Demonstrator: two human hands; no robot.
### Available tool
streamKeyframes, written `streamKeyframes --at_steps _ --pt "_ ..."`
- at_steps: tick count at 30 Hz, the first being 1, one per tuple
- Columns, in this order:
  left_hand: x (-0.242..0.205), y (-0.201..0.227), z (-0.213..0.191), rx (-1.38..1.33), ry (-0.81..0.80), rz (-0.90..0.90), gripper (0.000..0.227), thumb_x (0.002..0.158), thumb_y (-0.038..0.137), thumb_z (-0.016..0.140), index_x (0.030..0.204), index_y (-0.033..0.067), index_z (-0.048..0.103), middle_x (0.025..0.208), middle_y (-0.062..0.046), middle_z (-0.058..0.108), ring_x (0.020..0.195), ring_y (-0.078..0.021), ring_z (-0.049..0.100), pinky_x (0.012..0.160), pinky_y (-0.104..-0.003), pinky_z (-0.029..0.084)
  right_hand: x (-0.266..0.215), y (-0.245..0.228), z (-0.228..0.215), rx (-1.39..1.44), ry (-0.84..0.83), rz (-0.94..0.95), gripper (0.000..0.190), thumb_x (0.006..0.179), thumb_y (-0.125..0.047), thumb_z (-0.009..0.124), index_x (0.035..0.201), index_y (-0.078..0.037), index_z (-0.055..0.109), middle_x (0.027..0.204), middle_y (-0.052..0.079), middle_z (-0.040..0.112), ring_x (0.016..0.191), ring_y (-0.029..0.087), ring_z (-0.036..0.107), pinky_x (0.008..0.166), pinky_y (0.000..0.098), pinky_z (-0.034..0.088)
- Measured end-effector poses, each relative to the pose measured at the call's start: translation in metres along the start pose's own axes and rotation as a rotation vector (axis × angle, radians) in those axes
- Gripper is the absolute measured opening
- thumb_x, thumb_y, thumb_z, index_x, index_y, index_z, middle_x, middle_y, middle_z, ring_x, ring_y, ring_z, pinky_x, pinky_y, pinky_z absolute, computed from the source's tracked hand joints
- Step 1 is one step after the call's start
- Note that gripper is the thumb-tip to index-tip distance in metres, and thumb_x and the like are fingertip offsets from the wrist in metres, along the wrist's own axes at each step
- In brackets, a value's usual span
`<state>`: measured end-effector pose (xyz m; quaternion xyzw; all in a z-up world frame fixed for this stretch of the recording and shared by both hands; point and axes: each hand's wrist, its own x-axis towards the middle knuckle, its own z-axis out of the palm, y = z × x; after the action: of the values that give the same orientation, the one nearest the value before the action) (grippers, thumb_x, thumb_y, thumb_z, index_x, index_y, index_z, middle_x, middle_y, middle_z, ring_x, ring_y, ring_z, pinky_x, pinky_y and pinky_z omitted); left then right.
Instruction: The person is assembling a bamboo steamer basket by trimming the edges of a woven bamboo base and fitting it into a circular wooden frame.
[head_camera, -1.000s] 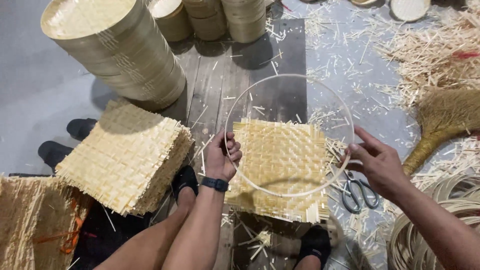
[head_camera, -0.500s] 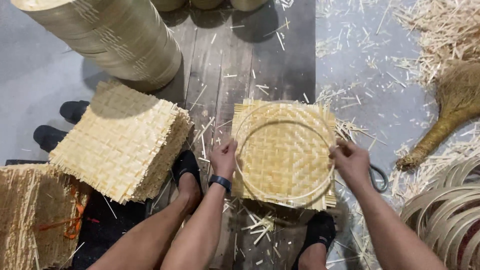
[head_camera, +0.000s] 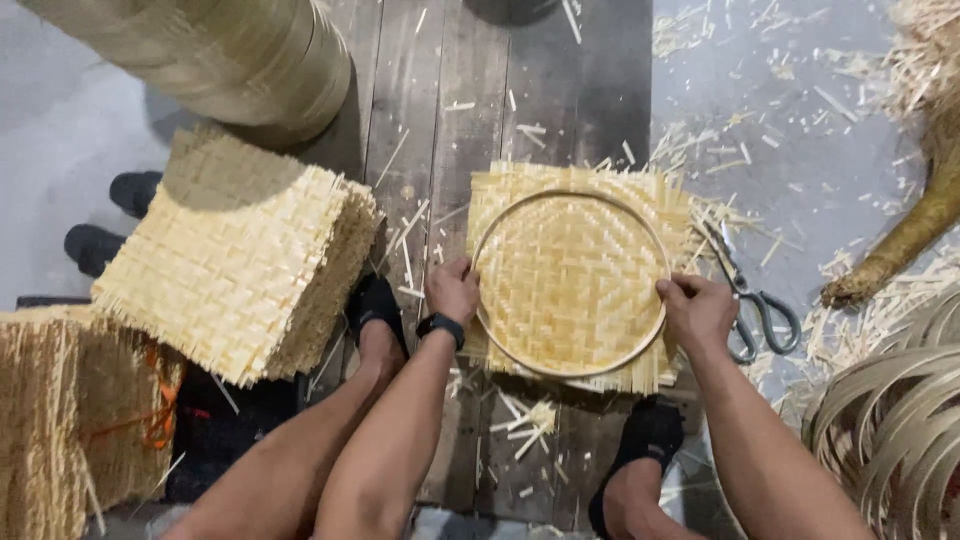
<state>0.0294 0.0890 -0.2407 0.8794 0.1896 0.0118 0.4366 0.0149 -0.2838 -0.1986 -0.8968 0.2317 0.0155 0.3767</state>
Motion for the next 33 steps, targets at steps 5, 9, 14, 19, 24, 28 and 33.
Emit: streamKeyframes --at_steps 5,9,14,19,24,28,33 --pt "0.011 -0.014 0.004 0.077 0.021 -0.036 0.025 0.068 0.008 0.088 0.092 0.005 0.084 0.08 -0.014 0.079 0.075 -0.0271 0.071 0.091 -0.034 0.051 0.006 0.012 0.005 -0.018 0.035 -0.108 0.03 0.084 -0.025 0.085 0.106 -0.006 0.08 0.087 0.017 0.077 0.074 0.024 0.075 0.074 0.0343 0.057" --pt "0.021 -0.015 0.001 -0.237 -0.069 -0.243 0.032 0.067 0.007 0.086 0.098 0.0029 0.081 0.087 -0.008 0.08 0.077 -0.0182 0.075 0.074 -0.031 0.06 0.007 0.014 0.01 -0.086 0.088 -0.159 0.028 0.084 -0.025 0.087 0.104 -0.007 0.083 0.085 0.018 0.077 0.073 0.028 0.073 0.075 0.0365 0.055" --pt "0.018 -0.027 0.003 -0.237 -0.15 -0.248 0.023 0.071 0.006 0.086 0.092 0.0009 0.082 0.081 -0.005 0.08 0.071 -0.0125 0.073 0.069 -0.028 0.059 0.01 0.022 0.011 -0.068 0.064 -0.102 0.03 0.082 -0.027 0.088 0.103 -0.007 0.082 0.086 0.017 0.077 0.074 0.025 0.073 0.075 0.0347 0.055" --pt "0.025 -0.05 0.011 -0.303 -0.198 -0.372 0.02 0.075 0.007 0.086 0.092 -0.0013 0.081 0.078 -0.009 0.077 0.066 -0.0161 0.068 0.06 -0.032 0.056 0.012 0.025 0.01 0.04 -0.011 -0.048 0.029 0.085 -0.027 0.085 0.106 -0.007 0.081 0.085 0.013 0.078 0.074 0.02 0.072 0.072 0.0342 0.055" --pt "0.045 -0.082 0.021 -0.517 -0.294 -0.371 0.028 0.072 0.01 0.089 0.097 0.0019 0.081 0.084 -0.006 0.08 0.072 -0.013 0.072 0.065 -0.028 0.059 0.027 0.029 0.008 0.031 -0.102 0.054 0.03 0.085 -0.028 0.085 0.105 -0.006 0.081 0.083 0.011 0.078 0.071 0.017 0.072 0.071 0.032 0.055" --pt "0.023 -0.057 0.004 -0.392 -0.308 -0.438 0.026 0.077 0.011 0.088 0.1 0.0009 0.081 0.088 -0.008 0.079 0.074 -0.0154 0.072 0.066 -0.029 0.059 0.026 0.054 0.02 0.132 -0.102 0.037 0.027 0.089 -0.023 0.083 0.104 -0.001 0.08 0.083 0.008 0.077 0.069 0.013 0.068 0.064 0.0299 0.055" --pt "0.034 -0.051 0.003 -0.495 -0.295 -0.518 0.027 0.076 0.009 0.087 0.1 0.0011 0.08 0.086 -0.007 0.079 0.073 -0.0151 0.072 0.063 -0.031 0.057 0.027 0.043 0.014 0.224 -0.135 0.101 0.025 0.09 -0.022 0.082 0.104 -0.002 0.081 0.077 0.008 0.074 0.06 0.014 0.065 0.057 0.0306 0.053"
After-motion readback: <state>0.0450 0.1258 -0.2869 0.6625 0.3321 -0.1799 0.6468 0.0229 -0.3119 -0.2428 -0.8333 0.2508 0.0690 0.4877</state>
